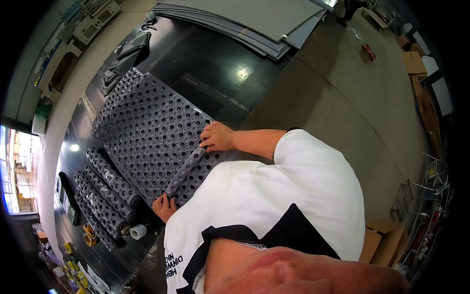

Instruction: The person rolls several gray rubber mats one at a time, secures each with a piece of tape, places them in a cardboard box, and then picks up the remaining group of rolled mats to carry them to the box.

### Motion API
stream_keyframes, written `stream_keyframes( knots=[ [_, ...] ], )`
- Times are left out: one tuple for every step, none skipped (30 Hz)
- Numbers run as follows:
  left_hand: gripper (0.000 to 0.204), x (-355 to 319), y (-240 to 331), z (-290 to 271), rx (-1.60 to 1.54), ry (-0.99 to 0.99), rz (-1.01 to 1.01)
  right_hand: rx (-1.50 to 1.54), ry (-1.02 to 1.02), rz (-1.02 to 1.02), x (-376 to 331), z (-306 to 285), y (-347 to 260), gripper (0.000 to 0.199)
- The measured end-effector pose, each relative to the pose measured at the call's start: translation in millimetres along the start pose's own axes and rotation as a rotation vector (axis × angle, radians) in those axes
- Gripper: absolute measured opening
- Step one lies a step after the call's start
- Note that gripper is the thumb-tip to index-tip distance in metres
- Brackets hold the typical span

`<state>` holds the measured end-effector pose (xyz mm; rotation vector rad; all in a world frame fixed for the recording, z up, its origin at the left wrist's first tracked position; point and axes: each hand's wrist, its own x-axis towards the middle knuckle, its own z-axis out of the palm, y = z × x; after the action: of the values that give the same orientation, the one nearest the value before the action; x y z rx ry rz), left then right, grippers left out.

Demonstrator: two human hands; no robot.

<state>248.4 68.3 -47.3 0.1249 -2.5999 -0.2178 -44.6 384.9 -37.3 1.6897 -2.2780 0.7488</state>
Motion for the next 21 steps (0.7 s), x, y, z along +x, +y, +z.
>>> stream_keyframes(
  knots=[
    [0.028, 0, -1, 1, -0.012, -0.007, -0.013, 0.004, 0.004, 0.014, 1, 2, 0, 0.022],
    [0.026, 1, -1, 0, -0.004, -0.023, -0.041, 0.011, 0.005, 0.019, 4, 3, -2, 0.02],
    [0.025, 3, -2, 0, 0.006, -0.038, -0.07, 0.021, 0.003, 0.067, 6, 3, -4, 0.019],
    [0.024, 5, -3, 1, 0.016, -0.054, -0.099, 0.032, 0.001, 0.114, 10, 4, -6, 0.017],
    [0.022, 11, 1, 1, 0.052, -0.034, -0.124, 0.036, 0.0, 0.169, 13, 1, -8, 0.017],
    [0.021, 16, 9, -2, 0.095, -0.012, -0.158, -0.025, -0.021, 0.215, 20, 0, -10, 0.018],
    [0.021, 21, 14, -3, 0.139, 0.01, -0.193, -0.085, -0.043, 0.26, 28, -1, -12, 0.02],
    [0.021, 25, 14, -5, 0.187, -0.039, -0.241, -0.138, -0.067, 0.295, 37, -3, -17, 0.022],
    [0.023, 24, 13, -7, 0.239, -0.095, -0.301, -0.138, -0.208, 0.369, 49, -8, -22, 0.024],
    [0.026, 27, 10, -7, 0.292, -0.151, -0.365, -0.138, -0.352, 0.436, 66, -18, -20, 0.026],
    [0.032, 37, -1, 1, 0.315, -0.214, -0.393, -0.131, -0.495, 0.508, 77, -21, -17, 0.028],
    [0.037, 51, 1, -1, 0.337, -0.324, -0.442, -0.026, -0.452, 0.559, 82, -17, -10, 0.027],
    [0.038, 64, -1, -1, 0.294, -0.412, -0.557, 0.078, -0.412, 0.61, 80, -15, -2, 0.027],
    [0.036, 72, 0, -3, 0.226, -0.347, -0.646, 0.118, -0.316, 0.637, 80, -9, 3, 0.026],
    [0.035, 75, 5, -4, 0.159, -0.272, -0.73, 0.157, -0.22, 0.665, 78, -4, 6, 0.026],
    [0.03, 77, 8, -4, 0.181, -0.274, -0.754, 0.083, -0.111, 0.51, 73, 1, 8, 0.026],
    [0.026, 76, 11, -5, 0.196, -0.281, -0.762, 0.008, 0.008, 0.368, 64, 6, 11, 0.027],
    [0.023, 75, 18, -6, 0.298, -0.21, -0.65, -0.071, 0.134, 0.243, 58, 11, 12, 0.03],
    [0.021, 75, 25, -7, 0.394, -0.141, -0.53, -0.078, 0.118, 0.218, 55, 18, 11, 0.032],
    [0.018, 74, 30, -7, 0.481, -0.074, -0.408, -0.087, 0.099, 0.196, 51, 19, 7, 0.034],
    [0.018, 73, 31, -6, 0.461, -0.118, -0.421, -0.099, 0.081, 0.176, 46, 20, 3, 0.036]
  ],
)
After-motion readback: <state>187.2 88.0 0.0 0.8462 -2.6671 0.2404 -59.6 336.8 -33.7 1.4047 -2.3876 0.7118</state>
